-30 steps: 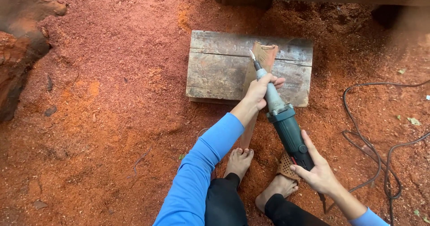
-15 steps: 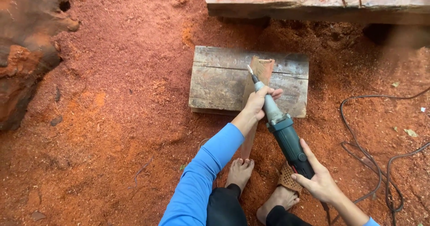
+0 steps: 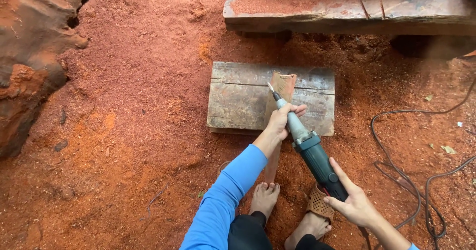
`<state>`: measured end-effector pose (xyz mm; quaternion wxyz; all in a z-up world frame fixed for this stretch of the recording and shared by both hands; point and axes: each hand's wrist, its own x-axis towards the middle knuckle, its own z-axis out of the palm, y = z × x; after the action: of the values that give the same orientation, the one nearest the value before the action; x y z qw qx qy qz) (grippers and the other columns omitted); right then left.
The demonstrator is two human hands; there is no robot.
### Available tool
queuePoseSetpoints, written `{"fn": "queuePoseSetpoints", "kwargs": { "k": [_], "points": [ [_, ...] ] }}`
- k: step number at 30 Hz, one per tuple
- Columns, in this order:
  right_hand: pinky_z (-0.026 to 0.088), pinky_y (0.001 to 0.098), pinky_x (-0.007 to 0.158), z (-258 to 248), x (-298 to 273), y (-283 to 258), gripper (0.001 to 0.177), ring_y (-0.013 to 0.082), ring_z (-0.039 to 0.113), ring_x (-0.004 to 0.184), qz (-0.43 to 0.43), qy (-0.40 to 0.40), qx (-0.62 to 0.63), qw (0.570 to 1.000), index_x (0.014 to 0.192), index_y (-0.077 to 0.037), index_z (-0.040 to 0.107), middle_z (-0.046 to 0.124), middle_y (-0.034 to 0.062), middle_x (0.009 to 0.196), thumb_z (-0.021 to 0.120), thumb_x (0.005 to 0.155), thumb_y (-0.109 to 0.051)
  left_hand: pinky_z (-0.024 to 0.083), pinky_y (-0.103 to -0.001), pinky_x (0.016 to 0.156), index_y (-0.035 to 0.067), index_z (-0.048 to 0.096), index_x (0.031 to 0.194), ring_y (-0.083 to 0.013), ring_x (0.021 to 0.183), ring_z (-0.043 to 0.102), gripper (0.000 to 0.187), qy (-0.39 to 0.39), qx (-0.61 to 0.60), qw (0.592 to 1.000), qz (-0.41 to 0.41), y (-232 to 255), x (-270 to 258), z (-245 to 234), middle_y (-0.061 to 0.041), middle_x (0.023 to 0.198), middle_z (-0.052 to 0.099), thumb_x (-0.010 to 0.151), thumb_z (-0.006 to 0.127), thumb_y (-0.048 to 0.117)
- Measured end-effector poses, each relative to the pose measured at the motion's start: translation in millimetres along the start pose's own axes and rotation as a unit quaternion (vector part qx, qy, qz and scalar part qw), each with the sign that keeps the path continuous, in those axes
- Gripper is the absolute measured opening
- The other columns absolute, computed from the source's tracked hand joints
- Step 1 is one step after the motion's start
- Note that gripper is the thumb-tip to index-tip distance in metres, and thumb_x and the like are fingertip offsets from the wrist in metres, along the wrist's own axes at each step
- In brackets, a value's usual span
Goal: Shaping the edges of a wooden board using a handheld rotary tool while sitting on the ground.
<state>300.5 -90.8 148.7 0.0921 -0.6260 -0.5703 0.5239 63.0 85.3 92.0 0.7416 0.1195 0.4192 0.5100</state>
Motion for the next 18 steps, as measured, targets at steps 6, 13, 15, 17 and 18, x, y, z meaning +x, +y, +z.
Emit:
{"fn": "queuePoseSetpoints", "kwargs": {
  "k": [6, 13, 15, 17, 18],
  "points": [
    [0.045, 0.0305, 0.056, -4.1, -6.6, -19.7, 0.116, 0.0180, 0.062, 0.062, 0.040, -0.006, 0.004, 0.999, 0.164, -0.045, 0.017, 0.079, 0.0084, 0.115, 0.073, 0.074, 0.000, 0.052, -0.030, 0.094, -0.006, 0.066, 0.117, -0.0217, 0.111, 0.069, 0.039, -0.002, -0.007, 1.000, 0.001, -0.3, -0.2, -1.0, -0.016, 0.116, 0.073, 0.084, 0.057, 0.012],
    [0.046, 0.0304, 0.055, -7.5, -5.4, -18.3, 0.113, 0.0187, 0.067, 0.064, 0.033, -0.011, 0.022, 0.999, 0.163, -0.046, 0.019, 0.082, 0.0101, 0.112, 0.072, 0.074, 0.001, 0.052, -0.030, 0.095, -0.007, 0.064, 0.120, -0.0219, 0.110, 0.069, 0.040, -0.008, -0.014, 1.000, -0.002, 1.0, -0.4, -2.2, -0.017, 0.120, 0.072, 0.085, 0.055, 0.010],
    [0.047, 0.0301, 0.054, -8.8, -3.6, -14.9, 0.113, 0.0177, 0.067, 0.062, 0.013, -0.008, 0.010, 1.000, 0.162, -0.046, 0.021, 0.081, 0.0079, 0.115, 0.073, 0.073, 0.001, 0.051, -0.030, 0.094, -0.006, 0.063, 0.120, -0.0212, 0.112, 0.068, 0.039, -0.005, -0.015, 1.000, -0.005, 1.6, 0.9, -2.3, -0.016, 0.121, 0.072, 0.085, 0.055, 0.009],
    [0.047, 0.0310, 0.055, -3.8, -0.4, -7.3, 0.113, 0.0188, 0.069, 0.064, 0.008, -0.009, 0.024, 1.000, 0.162, -0.047, 0.018, 0.081, 0.0084, 0.114, 0.072, 0.072, -0.004, 0.053, -0.032, 0.096, -0.007, 0.061, 0.121, -0.0234, 0.109, 0.069, 0.040, 0.003, -0.010, 1.000, -0.009, 3.1, 3.4, -1.4, -0.018, 0.117, 0.072, 0.084, 0.057, 0.009],
    [0.047, 0.0320, 0.055, -1.1, 1.6, -3.6, 0.113, 0.0198, 0.071, 0.067, 0.003, -0.014, 0.037, 0.999, 0.162, -0.048, 0.015, 0.081, 0.0089, 0.113, 0.070, 0.071, -0.009, 0.054, -0.034, 0.097, -0.008, 0.059, 0.122, -0.0256, 0.107, 0.070, 0.042, 0.014, -0.007, 1.000, -0.011, 4.3, 4.7, -0.9, -0.019, 0.113, 0.073, 0.083, 0.058, 0.008]
  ]
}}
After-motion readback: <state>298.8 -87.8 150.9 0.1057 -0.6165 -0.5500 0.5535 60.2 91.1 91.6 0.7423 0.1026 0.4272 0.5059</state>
